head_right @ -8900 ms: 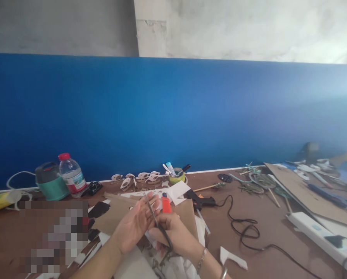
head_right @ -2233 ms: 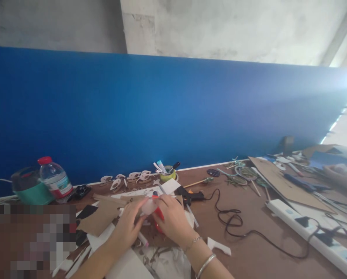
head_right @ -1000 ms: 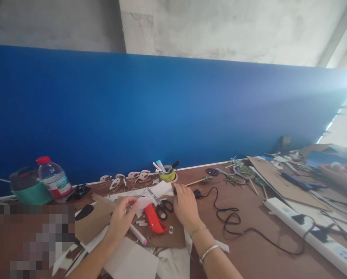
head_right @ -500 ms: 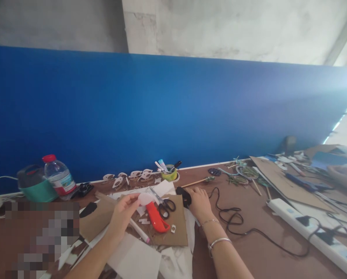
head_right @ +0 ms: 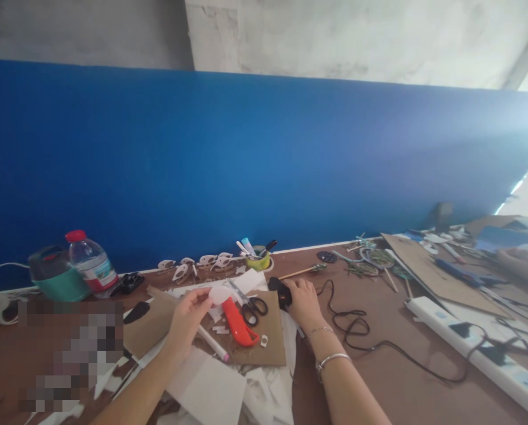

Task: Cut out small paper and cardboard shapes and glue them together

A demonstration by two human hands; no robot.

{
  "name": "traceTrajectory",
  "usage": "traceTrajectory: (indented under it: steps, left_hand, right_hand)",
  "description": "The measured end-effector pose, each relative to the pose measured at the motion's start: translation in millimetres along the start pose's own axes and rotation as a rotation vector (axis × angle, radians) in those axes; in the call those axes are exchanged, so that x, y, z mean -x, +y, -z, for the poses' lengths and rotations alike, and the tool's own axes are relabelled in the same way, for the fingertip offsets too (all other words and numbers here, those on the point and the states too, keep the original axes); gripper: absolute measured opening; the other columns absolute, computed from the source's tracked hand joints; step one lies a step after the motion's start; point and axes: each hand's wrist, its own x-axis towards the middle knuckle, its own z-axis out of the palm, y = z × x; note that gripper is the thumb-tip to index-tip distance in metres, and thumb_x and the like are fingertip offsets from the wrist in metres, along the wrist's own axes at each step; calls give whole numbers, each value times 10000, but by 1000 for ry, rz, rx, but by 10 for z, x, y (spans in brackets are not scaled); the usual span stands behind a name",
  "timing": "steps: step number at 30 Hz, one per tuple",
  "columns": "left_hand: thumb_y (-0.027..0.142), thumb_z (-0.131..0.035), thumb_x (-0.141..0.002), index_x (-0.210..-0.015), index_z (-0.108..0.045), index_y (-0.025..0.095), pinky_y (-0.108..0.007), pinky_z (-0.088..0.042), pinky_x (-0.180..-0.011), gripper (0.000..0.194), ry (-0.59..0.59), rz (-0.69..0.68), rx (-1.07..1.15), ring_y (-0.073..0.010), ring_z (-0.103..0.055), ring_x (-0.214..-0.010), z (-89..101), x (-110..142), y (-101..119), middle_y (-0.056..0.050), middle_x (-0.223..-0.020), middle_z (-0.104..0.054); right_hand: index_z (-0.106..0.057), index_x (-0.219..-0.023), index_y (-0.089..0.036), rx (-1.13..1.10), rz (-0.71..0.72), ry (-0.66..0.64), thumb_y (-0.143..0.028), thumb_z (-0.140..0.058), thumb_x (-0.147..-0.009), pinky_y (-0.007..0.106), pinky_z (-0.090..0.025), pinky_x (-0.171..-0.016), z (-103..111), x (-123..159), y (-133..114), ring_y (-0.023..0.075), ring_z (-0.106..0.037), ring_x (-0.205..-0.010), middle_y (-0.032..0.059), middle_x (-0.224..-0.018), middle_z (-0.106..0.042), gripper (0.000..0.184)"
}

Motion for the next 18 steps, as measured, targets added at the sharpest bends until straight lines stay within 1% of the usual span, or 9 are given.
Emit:
traceTrajectory:
  steps: [3, 6, 8, 11, 12, 14, 16, 18]
  left_hand:
    - [356, -623, -690, -890, -620, 155, -312, -504, -698, 284, -24, -14, -46, -184, -665, -668, 9, 9, -1, -43, -796, -700]
    - [365, -562, -753, -899, -571, 182, -304, -499, -644, 234, -83, -69, -178, -174, -664, -629, 19, 48, 16, -39, -879, -676]
    - [360, -510, -801, -916, -541, 203, -311, -497, -633, 197, -147, -102, -293, -180, -667, -630, 13, 96, 40, -37, -913, -662]
    - [370, -456, -850, -937, -508, 221, -325, -502, -643, 180, -216, -122, -391, -208, -676, -666, -16, 169, 61, -31, -842, -658]
    - [378, -447, -858, -944, -501, 224, -328, -508, -649, 185, -239, -120, -385, -212, -679, -684, -28, 185, 55, -37, -856, -655]
    - [389, -440, -865, -952, -490, 224, -336, -522, -674, 194, -296, -99, -317, -208, -682, -714, -47, 201, 22, -58, -948, -640]
    - [392, -460, -858, -952, -488, 218, -352, -530, -719, 200, -350, -72, -220, -204, -684, -747, -59, 193, -22, -75, -1035, -615]
    - [387, -498, -838, -936, -493, 209, -370, -530, -750, 203, -367, -57, -134, -212, -683, -775, -62, 170, -50, -80, -1033, -616]
  right_hand:
    - [-606, -1181, -141, 4, -20, 27, -2, -457, -732, 332, -351, -860, -15, -15, 36, 256, -512, -947, 134, -974, -610, 493]
    - [-563, -1226, -112, -1, -37, 73, -5, -443, -737, 346, -355, -862, -27, -32, 64, 263, -495, -940, 148, -982, -590, 514]
    - [-536, -1248, -118, -34, -33, 149, -10, -446, -717, 358, -369, -854, -40, -45, 77, 265, -489, -929, 143, -985, -580, 550]
    - [-533, -1238, -131, -143, -32, 284, -26, -451, -669, 386, -401, -828, -58, -76, 95, 274, -501, -903, 136, -968, -584, 585]
    - [-538, -1229, -131, -193, -42, 314, -45, -451, -668, 397, -410, -821, -59, -89, 101, 279, -511, -899, 137, -962, -591, 574]
    - [-545, -1215, -138, -332, -54, 347, -101, -447, -692, 408, -425, -824, -48, -115, 107, 287, -535, -917, 138, -982, -609, 533]
    - [-555, -1189, -165, -517, -69, 358, -167, -444, -731, 389, -444, -826, -22, -133, 94, 272, -566, -933, 117, -1016, -631, 472]
    - [-570, -1145, -197, -714, -106, 364, -234, -460, -763, 352, -472, -780, 17, -136, 52, 242, -600, -884, 82, -994, -657, 399]
